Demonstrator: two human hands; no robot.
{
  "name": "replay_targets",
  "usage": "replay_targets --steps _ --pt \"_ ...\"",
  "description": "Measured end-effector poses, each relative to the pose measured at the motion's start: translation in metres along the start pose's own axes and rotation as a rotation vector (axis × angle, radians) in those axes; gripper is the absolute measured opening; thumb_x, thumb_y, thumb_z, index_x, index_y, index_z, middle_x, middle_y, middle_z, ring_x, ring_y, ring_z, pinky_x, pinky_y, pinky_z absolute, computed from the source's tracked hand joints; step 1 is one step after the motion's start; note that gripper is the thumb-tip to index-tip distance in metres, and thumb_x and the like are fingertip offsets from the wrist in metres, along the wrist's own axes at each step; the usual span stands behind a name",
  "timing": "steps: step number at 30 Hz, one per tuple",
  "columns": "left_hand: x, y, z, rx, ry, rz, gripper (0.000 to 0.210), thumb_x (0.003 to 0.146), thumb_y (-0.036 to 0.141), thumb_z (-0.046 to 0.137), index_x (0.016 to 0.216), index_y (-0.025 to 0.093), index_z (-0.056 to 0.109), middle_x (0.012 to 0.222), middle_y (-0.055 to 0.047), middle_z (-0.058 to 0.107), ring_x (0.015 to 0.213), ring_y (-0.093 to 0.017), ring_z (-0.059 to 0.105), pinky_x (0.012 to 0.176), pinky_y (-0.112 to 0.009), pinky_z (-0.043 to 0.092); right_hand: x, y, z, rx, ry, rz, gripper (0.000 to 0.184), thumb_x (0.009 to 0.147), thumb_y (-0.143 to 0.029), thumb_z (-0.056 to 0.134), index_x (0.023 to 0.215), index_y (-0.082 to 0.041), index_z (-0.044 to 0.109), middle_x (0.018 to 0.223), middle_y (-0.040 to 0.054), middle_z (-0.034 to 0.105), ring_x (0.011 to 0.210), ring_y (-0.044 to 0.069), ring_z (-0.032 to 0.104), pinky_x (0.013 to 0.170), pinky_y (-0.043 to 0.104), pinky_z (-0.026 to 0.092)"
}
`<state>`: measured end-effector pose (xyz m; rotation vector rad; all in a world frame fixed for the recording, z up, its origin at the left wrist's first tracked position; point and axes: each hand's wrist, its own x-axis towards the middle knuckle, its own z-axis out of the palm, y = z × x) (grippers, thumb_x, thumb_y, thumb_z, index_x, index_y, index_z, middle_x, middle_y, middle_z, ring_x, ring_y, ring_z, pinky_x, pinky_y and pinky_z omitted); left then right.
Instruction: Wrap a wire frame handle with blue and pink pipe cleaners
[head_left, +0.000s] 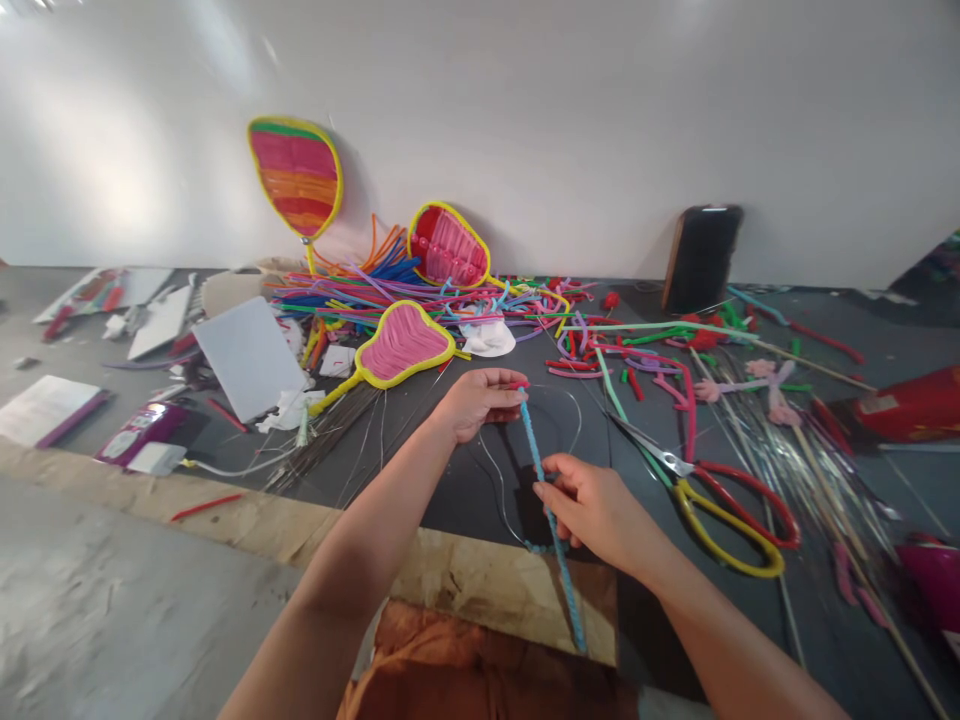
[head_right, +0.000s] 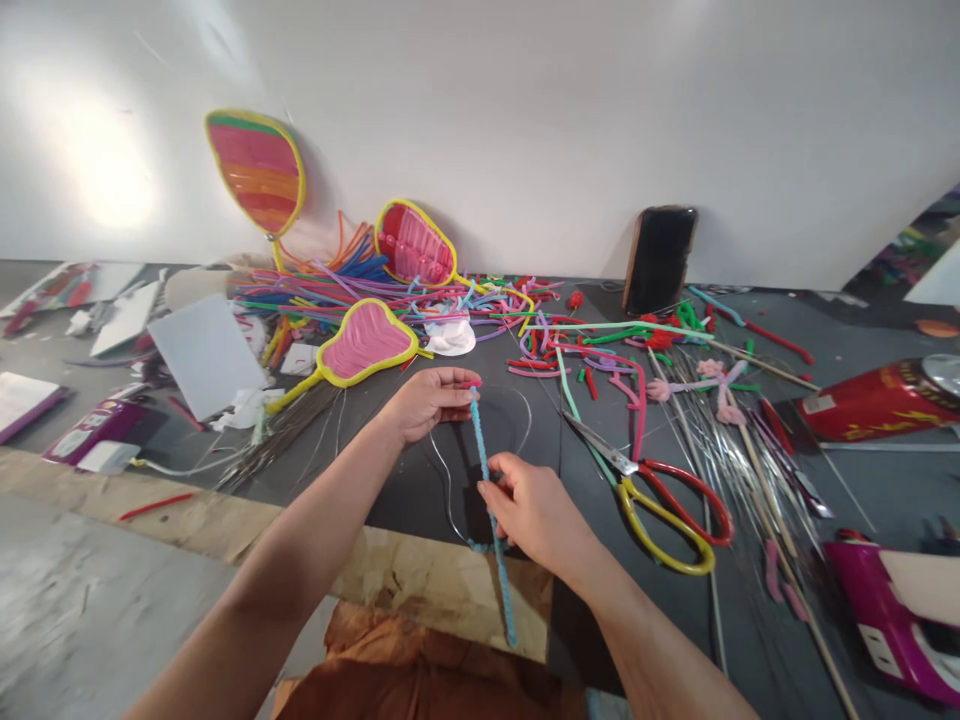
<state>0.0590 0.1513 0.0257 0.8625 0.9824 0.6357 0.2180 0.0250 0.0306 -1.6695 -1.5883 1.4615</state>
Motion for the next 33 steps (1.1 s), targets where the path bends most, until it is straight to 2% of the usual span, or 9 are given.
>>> replay_targets --steps 8,17,21,24,26,30,33 --pt "-0.0010 0.0009 0.0044 -0.018 0.057 0.040 0.030 0.061 0.006 0.074 0.087 0.012 0.059 0.069 0.000 0.063 0.060 -0.009 0.061 0.059 -0.022 0.050 -0.0005 -0.0017 0.0029 0.002 -0.046 0.022 0.013 0.084 -0.030 0.046 0.090 -0.020 0.052 0.050 -0.0063 0.057 0.035 0.008 0.052 0.034 0.015 0.038" --pt "0.0017 -0.0028 0.0084 -0.026 0.114 0.082 0.025 0.060 0.003 0.072 0.077 0.012 0.055 0.064 0.002 0.062 0.056 -0.007 0.059 0.060 -0.022 0.049 -0.0002 -0.0022 0.0053 0.109 -0.073 0.040 0.015 0.083 -0.031 0.046 0.094 -0.021 0.049 0.052 -0.0076 0.057 0.036 0.008 0.052 0.033 0.016 0.041" --pt "0.0008 -0.0023 0.0064 -0.047 0.052 0.069 0.025 0.064 0.006 0.073 0.083 0.012 0.057 0.069 0.000 0.064 0.059 -0.008 0.061 0.063 -0.023 0.051 0.0000 0.0007 0.0048 0.134 -0.061 0.031 0.015 0.083 -0.032 0.046 0.093 -0.021 0.049 0.054 -0.0074 0.058 0.037 0.009 0.053 0.034 0.016 0.041" --pt "-0.0005 -0.0004 0.0037 -0.076 -0.040 0.005 0.028 0.069 0.010 0.071 0.095 0.012 0.059 0.074 -0.003 0.067 0.062 -0.010 0.063 0.065 -0.027 0.053 -0.0009 0.0019 0.0035 0.121 -0.031 -0.002 0.015 0.084 -0.034 0.046 0.092 -0.022 0.049 0.054 -0.0072 0.058 0.038 0.009 0.053 0.035 0.017 0.042" --pt "-0.0008 0.0008 0.0021 -0.077 -0.077 -0.041 0.023 0.073 0.012 0.069 0.094 0.010 0.060 0.073 -0.005 0.067 0.062 -0.011 0.063 0.066 -0.028 0.054 -0.0017 0.0020 0.0027 0.107 -0.010 -0.021 0.015 0.084 -0.034 0.046 0.092 -0.022 0.050 0.054 -0.0072 0.057 0.038 0.009 0.054 0.036 0.016 0.043" --pt "-0.0002 0.0018 0.0000 -0.064 -0.059 -0.047 0.014 0.080 0.015 0.062 0.093 0.010 0.063 0.069 -0.004 0.066 0.060 -0.010 0.063 0.065 -0.028 0.054 -0.0025 0.0012 0.0007 0.073 -0.023 -0.001 0.014 0.084 -0.033 0.046 0.091 -0.022 0.050 0.052 -0.0065 0.058 0.036 0.009 0.053 0.034 0.016 0.041" --pt "0.0003 0.0014 -0.0008 0.001 -0.037 -0.023 0.015 0.080 0.011 0.061 0.095 0.011 0.063 0.066 -0.003 0.065 0.060 -0.010 0.063 0.065 -0.027 0.054 -0.0028 0.0003 -0.0016 0.042 -0.025 0.019 0.012 0.084 -0.032 0.045 0.089 -0.022 0.049 0.054 -0.0055 0.059 0.037 0.009 0.053 0.033 0.015 0.040"
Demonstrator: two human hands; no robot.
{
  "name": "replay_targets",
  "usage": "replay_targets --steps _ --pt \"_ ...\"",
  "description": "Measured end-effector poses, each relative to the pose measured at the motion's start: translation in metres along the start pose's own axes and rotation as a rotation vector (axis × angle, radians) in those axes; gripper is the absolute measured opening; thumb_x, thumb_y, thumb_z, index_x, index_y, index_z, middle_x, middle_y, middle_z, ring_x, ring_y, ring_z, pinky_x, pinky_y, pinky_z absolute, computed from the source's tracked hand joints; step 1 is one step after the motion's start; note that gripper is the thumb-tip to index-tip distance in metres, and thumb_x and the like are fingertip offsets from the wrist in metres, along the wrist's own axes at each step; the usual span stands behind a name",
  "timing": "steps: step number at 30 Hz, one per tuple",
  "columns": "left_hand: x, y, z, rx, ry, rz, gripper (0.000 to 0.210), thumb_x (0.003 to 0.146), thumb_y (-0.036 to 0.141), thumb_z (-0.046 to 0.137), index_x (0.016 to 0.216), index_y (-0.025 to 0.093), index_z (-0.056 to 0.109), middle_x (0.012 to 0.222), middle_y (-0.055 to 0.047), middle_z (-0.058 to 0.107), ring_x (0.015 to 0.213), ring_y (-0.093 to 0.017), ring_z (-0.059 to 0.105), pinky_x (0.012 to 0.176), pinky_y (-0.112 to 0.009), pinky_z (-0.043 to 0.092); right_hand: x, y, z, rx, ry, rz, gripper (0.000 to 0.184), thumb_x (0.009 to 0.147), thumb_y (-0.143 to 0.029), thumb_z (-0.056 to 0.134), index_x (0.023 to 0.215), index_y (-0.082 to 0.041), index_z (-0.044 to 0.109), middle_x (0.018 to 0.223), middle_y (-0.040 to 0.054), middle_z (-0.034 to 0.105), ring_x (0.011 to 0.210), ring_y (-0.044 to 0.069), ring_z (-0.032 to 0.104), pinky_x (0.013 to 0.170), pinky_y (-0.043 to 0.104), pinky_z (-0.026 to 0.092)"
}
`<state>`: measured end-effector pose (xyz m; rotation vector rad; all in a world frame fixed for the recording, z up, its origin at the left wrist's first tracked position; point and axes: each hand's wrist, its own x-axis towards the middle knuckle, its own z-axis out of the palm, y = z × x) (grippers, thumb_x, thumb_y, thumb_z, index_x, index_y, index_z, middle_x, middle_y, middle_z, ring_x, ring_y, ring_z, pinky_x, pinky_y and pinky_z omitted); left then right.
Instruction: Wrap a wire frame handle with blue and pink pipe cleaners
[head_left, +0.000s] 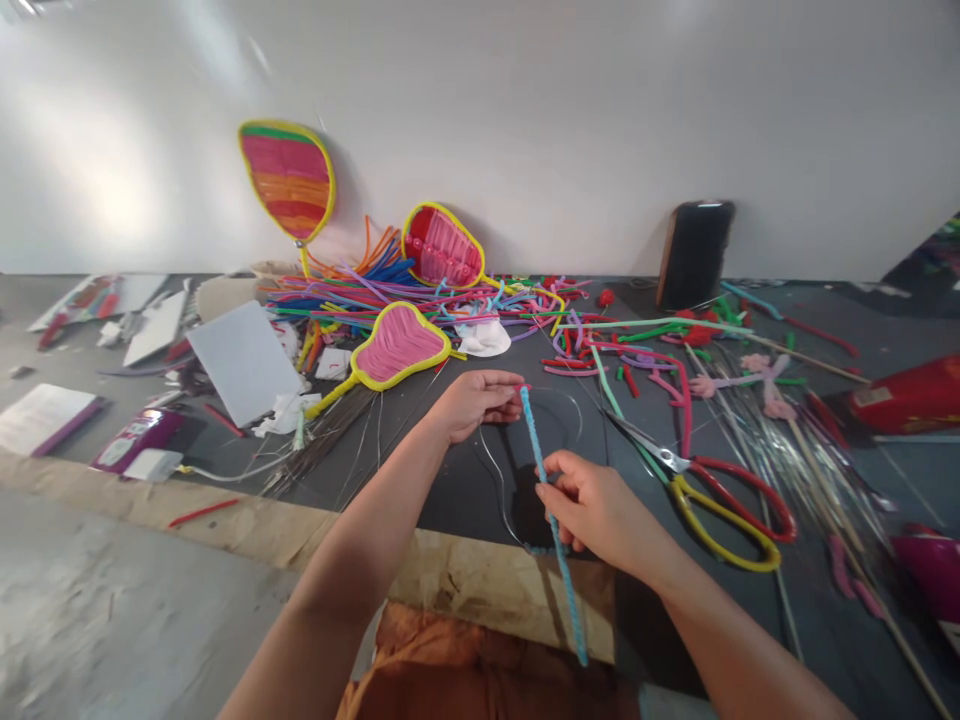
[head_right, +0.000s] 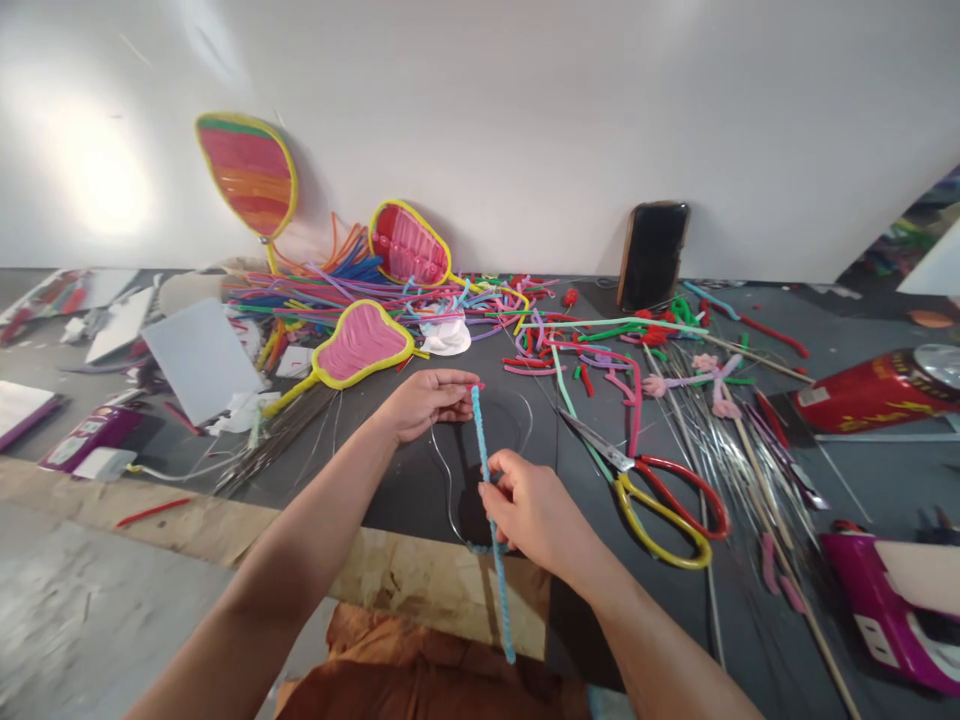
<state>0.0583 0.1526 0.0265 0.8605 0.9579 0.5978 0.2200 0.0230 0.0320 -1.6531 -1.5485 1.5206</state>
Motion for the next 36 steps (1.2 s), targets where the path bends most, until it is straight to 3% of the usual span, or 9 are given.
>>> replay_targets --steps 12,22,32,36 --pt "0.000 -0.001 0.001 0.106 0.024 0.021 0.013 0.079 0.005 0.054 0.086 0.010 0.064 0.068 -0.003 0.065 0.058 -0.008 0.062 0.063 -0.025 0.054 0.001 0.000 0.000 -0.014 -0.001 -0.002 0.011 0.084 -0.030 0.044 0.090 -0.022 0.049 0.054 -0.0059 0.058 0.038 0.009 0.054 0.033 0.016 0.041" --pt "0.002 -0.004 0.006 0.109 0.083 0.061 0.016 0.068 0.021 0.073 0.078 0.011 0.066 0.066 -0.004 0.067 0.054 -0.009 0.060 0.058 -0.024 0.053 0.003 -0.002 0.002 -0.059 0.020 -0.007 0.010 0.084 -0.028 0.046 0.089 -0.021 0.050 0.049 -0.0063 0.058 0.034 0.008 0.052 0.033 0.015 0.039" --pt "0.002 -0.003 0.013 0.078 0.167 0.033 0.007 0.072 0.014 0.069 0.075 0.010 0.065 0.066 -0.005 0.068 0.052 -0.009 0.060 0.055 -0.023 0.052 0.003 -0.002 0.003 -0.030 0.017 0.012 0.023 0.084 -0.033 0.049 0.103 -0.020 0.053 0.051 -0.0052 0.061 0.032 0.008 0.050 0.033 0.018 0.037" --pt "0.002 -0.003 0.015 0.085 0.171 0.030 0.007 0.071 0.013 0.069 0.075 0.009 0.065 0.066 -0.005 0.068 0.052 -0.009 0.060 0.054 -0.023 0.052 0.005 -0.002 0.005 -0.143 0.065 -0.001 0.027 0.083 -0.031 0.052 0.108 -0.021 0.053 0.059 -0.0040 0.065 0.037 0.010 0.054 0.041 0.021 0.041"
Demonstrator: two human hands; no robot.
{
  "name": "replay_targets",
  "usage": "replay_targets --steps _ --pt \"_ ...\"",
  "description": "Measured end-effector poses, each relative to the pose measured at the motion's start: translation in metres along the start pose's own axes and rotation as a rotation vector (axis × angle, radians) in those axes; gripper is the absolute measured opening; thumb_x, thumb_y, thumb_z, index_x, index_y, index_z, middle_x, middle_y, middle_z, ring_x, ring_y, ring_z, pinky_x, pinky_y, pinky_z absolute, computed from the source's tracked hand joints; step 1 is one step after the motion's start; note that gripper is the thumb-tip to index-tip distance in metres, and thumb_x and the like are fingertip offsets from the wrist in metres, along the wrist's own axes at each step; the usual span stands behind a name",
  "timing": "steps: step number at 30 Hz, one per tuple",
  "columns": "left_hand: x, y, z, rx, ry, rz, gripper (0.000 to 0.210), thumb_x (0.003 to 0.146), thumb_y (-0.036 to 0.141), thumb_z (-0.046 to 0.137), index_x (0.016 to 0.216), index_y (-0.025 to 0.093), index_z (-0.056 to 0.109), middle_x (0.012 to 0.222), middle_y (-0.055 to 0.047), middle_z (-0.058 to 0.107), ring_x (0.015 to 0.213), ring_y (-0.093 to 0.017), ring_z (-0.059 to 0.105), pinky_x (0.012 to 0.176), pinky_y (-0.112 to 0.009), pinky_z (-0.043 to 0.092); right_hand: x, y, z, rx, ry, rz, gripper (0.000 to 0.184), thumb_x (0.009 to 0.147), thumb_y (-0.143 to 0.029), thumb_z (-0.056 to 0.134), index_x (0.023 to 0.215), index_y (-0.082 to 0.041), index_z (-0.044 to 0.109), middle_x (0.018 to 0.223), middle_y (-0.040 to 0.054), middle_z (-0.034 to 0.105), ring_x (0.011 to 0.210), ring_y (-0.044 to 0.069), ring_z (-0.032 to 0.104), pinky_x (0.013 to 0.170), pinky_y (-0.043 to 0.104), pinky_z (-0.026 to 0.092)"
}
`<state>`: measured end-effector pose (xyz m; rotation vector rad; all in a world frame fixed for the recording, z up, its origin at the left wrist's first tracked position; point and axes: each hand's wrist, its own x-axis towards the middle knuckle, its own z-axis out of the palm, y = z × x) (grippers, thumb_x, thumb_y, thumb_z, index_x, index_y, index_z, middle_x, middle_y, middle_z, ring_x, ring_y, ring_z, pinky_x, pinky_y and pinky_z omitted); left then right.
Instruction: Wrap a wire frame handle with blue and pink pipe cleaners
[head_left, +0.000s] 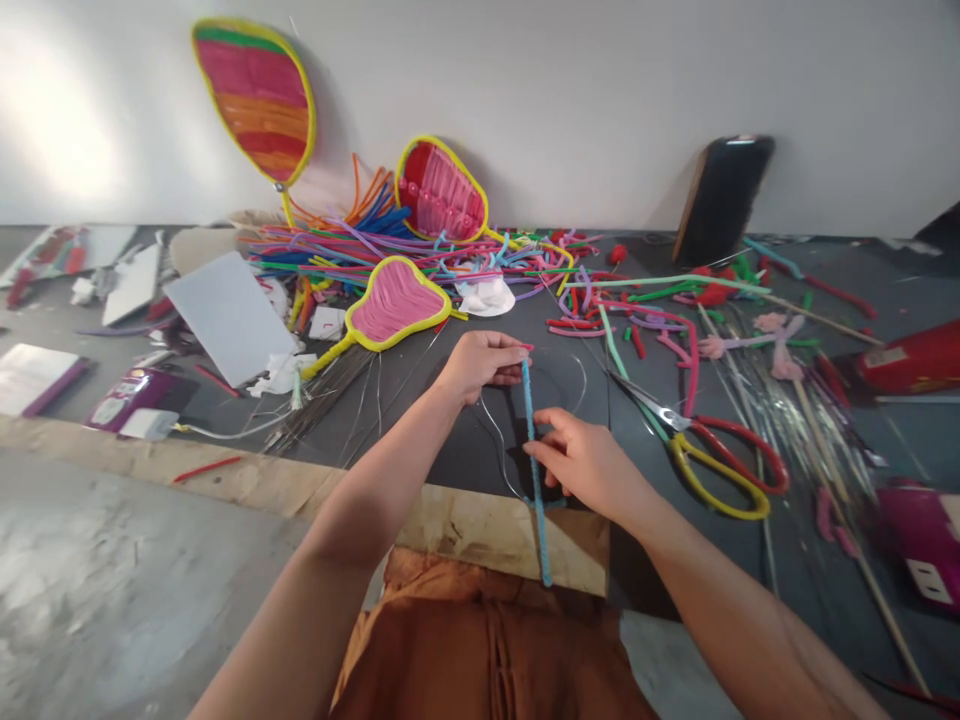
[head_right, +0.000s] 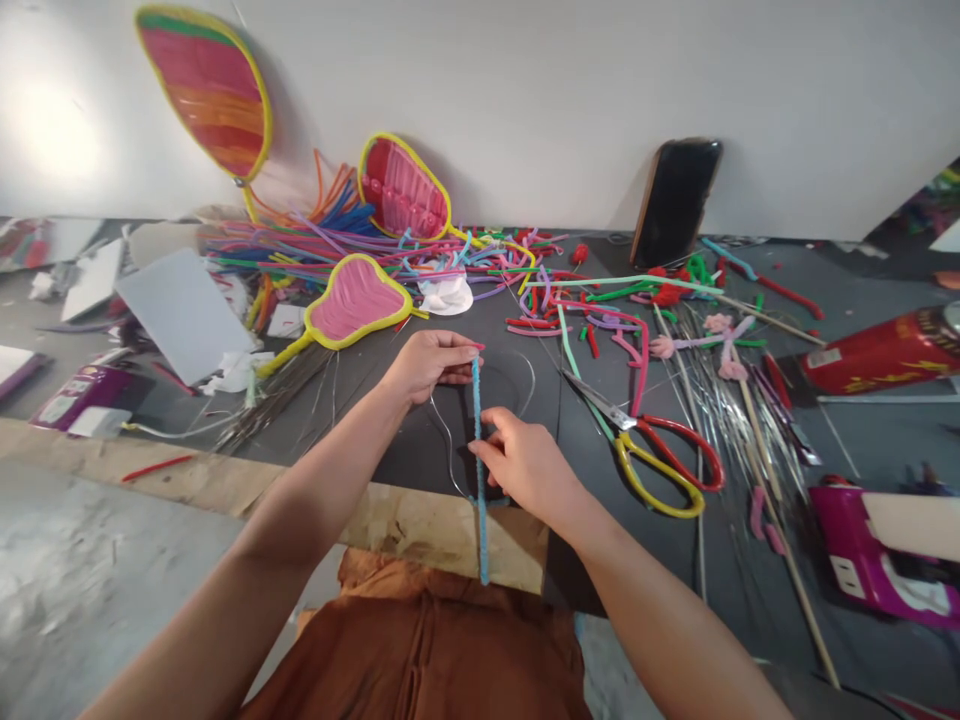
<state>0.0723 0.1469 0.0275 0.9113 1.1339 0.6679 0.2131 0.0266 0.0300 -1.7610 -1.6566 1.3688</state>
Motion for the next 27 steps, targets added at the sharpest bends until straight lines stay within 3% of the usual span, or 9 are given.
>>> replay_targets --steps 5,7,10,13,17,23,27 --pt "0.001 0.000 -0.002 0.005 -0.003 -0.005 0.008 0.071 0.013 0.070 0.075 0.009 0.064 0.066 -0.005 0.067 0.051 -0.009 0.060 0.054 -0.023 0.052 0.000 0.002 0.001 -0.194 0.133 -0.110 0.033 0.079 -0.035 0.060 0.110 -0.023 0.055 0.068 -0.0021 0.067 0.054 0.014 0.062 0.057 0.025 0.044" --pt "0.001 0.000 -0.003 -0.006 -0.011 -0.010 0.007 0.071 0.013 0.069 0.076 0.009 0.065 0.066 -0.006 0.068 0.052 -0.009 0.060 0.055 -0.024 0.052 -0.001 0.003 -0.006 -0.150 0.195 -0.139 0.031 0.080 -0.041 0.058 0.105 -0.023 0.057 0.066 -0.0016 0.066 0.056 0.014 0.061 0.058 0.025 0.045" --pt "0.002 0.001 -0.006 -0.039 -0.010 -0.019 0.008 0.071 0.014 0.069 0.076 0.010 0.065 0.067 -0.006 0.068 0.052 -0.010 0.061 0.056 -0.024 0.052 0.000 0.008 -0.022 -0.009 0.391 -0.173 0.027 0.084 -0.044 0.051 0.096 -0.021 0.058 0.073 0.0017 0.064 0.061 0.014 0.060 0.060 0.025 0.046" --pt "0.002 0.002 -0.010 -0.084 -0.002 -0.016 0.009 0.070 0.015 0.070 0.075 0.011 0.064 0.065 -0.005 0.068 0.052 -0.010 0.061 0.057 -0.024 0.053 0.006 0.018 -0.033 0.170 0.513 -0.174 0.030 0.084 -0.047 0.051 0.098 -0.020 0.053 0.083 0.0036 0.062 0.061 0.012 0.058 0.053 0.024 0.047" --pt "0.004 0.006 -0.019 -0.219 0.038 0.059 0.010 0.070 0.016 0.070 0.075 0.011 0.063 0.067 -0.004 0.068 0.053 -0.009 0.061 0.057 -0.023 0.053 0.017 0.028 -0.032 0.387 0.452 -0.159 0.045 0.081 -0.055 0.051 0.109 -0.020 0.047 0.099 0.0072 0.060 0.066 0.014 0.059 0.046 0.024 0.047" --pt "0.005 0.012 -0.031 -0.357 0.161 0.205 0.009 0.072 0.016 0.068 0.074 0.011 0.061 0.057 0.000 0.062 0.052 -0.008 0.059 0.059 -0.022 0.053 0.015 0.023 -0.026 0.485 0.221 -0.075 0.051 0.084 -0.061 0.043 0.109 -0.018 0.055 0.100 0.0107 0.067 0.086 0.021 0.064 0.067 0.032 0.054" --pt "0.005 0.011 -0.030 -0.348 0.208 0.251 0.015 0.070 0.021 0.071 0.075 0.011 0.061 0.058 0.000 0.061 0.055 -0.008 0.060 0.062 -0.023 0.053 0.012 0.020 -0.025 0.513 0.085 -0.043 0.048 0.078 -0.052 0.059 0.111 -0.018 0.054 0.094 0.0077 0.068 0.085 0.021 0.065 0.074 0.034 0.054"
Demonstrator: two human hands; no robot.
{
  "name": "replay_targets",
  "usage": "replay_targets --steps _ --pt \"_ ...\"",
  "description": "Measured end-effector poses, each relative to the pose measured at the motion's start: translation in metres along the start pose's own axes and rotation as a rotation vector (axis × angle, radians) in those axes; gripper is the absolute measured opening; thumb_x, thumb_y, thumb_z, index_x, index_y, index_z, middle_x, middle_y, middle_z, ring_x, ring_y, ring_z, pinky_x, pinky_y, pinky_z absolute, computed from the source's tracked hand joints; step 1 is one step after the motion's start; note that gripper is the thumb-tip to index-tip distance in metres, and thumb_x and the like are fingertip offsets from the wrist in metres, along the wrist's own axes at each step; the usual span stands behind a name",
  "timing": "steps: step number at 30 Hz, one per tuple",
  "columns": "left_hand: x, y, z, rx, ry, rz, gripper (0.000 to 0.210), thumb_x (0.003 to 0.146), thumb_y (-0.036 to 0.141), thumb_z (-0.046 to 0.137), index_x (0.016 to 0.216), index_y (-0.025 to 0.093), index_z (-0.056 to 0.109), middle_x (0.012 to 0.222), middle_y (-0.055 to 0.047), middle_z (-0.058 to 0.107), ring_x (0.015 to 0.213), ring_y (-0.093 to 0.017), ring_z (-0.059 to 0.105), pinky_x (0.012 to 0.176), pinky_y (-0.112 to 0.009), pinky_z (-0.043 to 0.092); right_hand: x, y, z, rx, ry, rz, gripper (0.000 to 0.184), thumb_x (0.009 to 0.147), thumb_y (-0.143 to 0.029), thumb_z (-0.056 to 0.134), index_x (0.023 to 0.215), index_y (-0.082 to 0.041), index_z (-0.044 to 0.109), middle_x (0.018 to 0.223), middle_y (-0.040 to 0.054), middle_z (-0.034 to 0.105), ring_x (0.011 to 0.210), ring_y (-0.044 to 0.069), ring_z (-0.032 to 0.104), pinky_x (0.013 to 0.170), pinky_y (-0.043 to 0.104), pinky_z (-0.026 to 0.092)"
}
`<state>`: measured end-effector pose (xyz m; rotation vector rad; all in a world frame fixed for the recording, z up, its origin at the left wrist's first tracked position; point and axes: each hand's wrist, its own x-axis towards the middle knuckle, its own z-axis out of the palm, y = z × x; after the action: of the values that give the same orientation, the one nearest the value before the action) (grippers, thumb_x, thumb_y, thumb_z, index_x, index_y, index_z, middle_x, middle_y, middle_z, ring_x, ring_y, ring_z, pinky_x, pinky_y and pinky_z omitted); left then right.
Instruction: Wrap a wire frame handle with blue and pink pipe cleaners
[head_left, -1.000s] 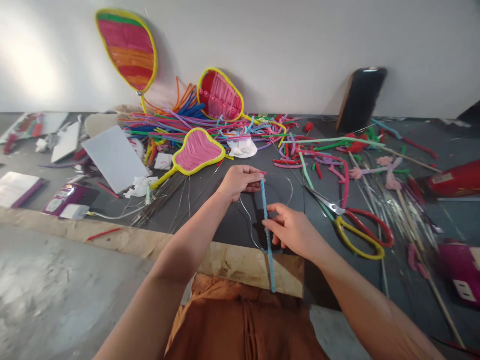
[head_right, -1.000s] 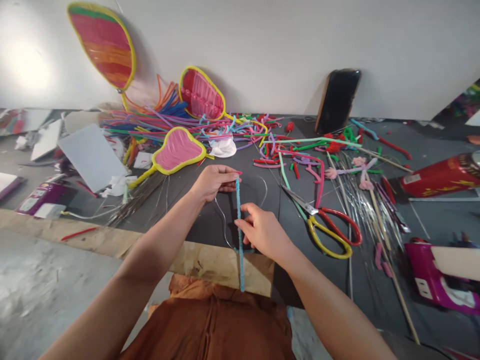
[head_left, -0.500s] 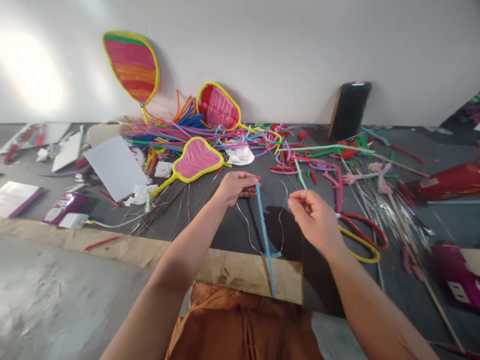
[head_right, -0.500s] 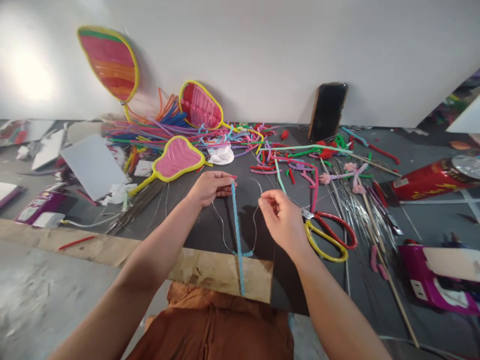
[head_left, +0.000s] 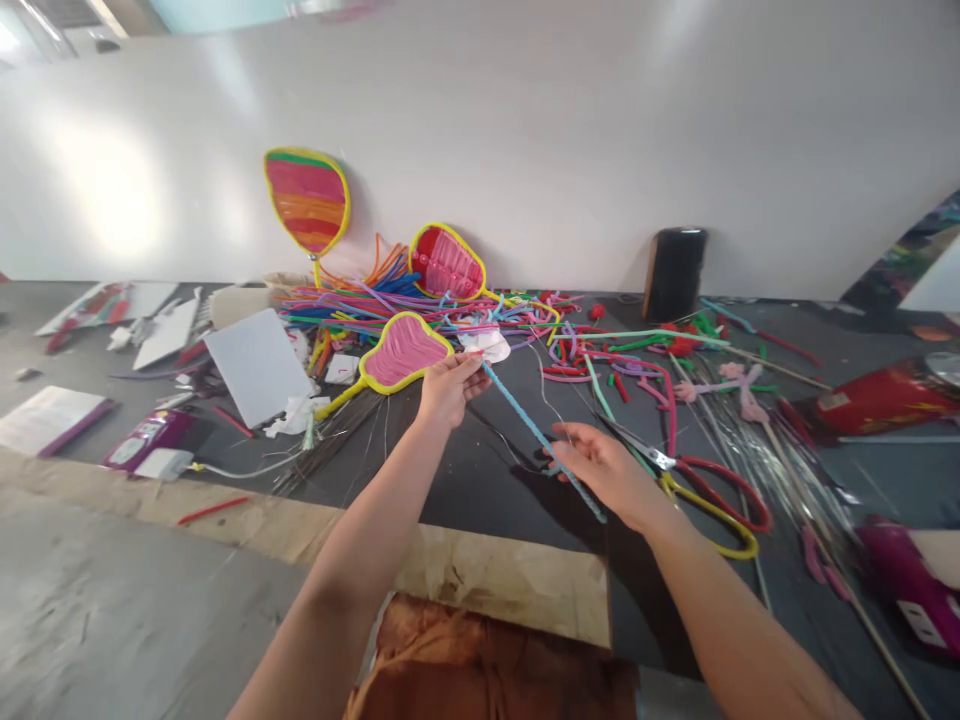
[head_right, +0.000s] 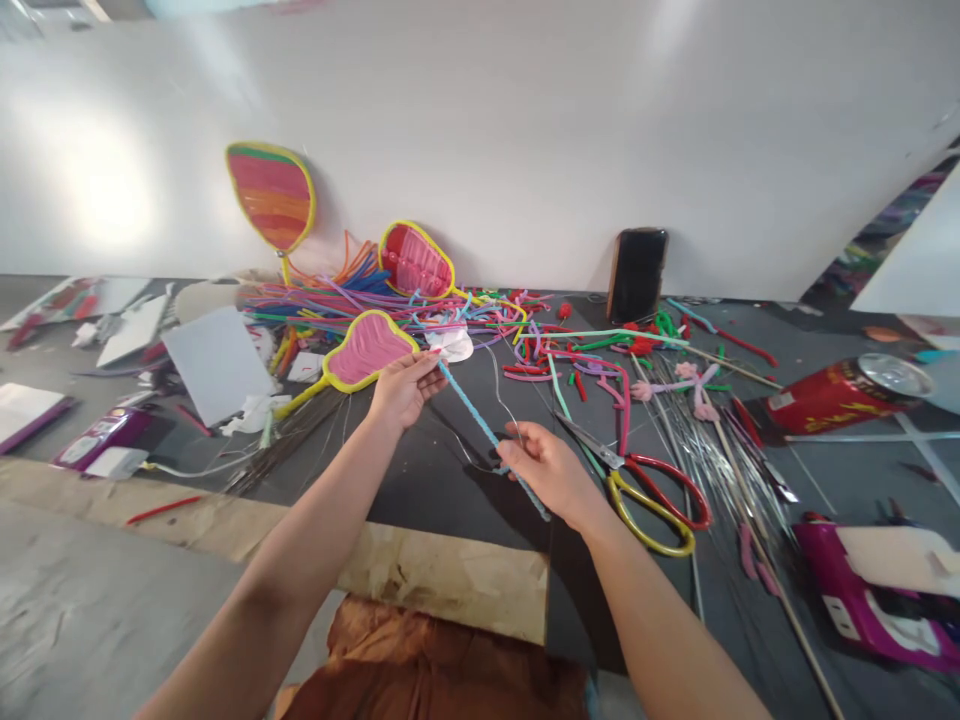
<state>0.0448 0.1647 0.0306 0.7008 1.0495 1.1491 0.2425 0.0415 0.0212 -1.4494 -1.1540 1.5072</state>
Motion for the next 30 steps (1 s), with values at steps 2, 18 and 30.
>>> replay_targets --steps 2,18,30 --pt "0.000 0.000 0.000 0.010 0.001 -0.001 0.019 0.068 0.023 0.074 0.074 0.012 0.060 0.058 0.001 0.061 0.055 -0.008 0.059 0.062 -0.023 0.053 -0.001 0.000 0.001 0.030 -0.038 0.036 0.048 0.075 -0.045 0.065 0.112 -0.018 0.051 0.093 0.0067 0.068 0.083 0.019 0.066 0.074 0.035 0.055" --pt "0.008 0.011 -0.014 -0.093 0.034 0.054 0.013 0.068 0.018 0.071 0.074 0.011 0.062 0.055 0.002 0.059 0.051 -0.007 0.057 0.061 -0.022 0.052 -0.006 -0.002 0.012 0.320 -0.153 0.135 0.029 0.074 -0.036 0.069 0.097 -0.019 0.061 0.097 0.0049 0.067 0.090 0.017 0.067 0.076 0.024 0.054" --pt "0.004 0.016 -0.015 -0.118 0.052 -0.047 0.010 0.072 0.015 0.066 0.075 0.013 0.057 0.059 0.000 0.061 0.053 -0.009 0.060 0.057 -0.023 0.054 -0.003 0.002 0.018 0.307 -0.031 0.083 0.034 0.069 -0.041 0.072 0.092 -0.018 0.062 0.101 0.0071 0.067 0.081 0.016 0.067 0.073 0.028 0.053"
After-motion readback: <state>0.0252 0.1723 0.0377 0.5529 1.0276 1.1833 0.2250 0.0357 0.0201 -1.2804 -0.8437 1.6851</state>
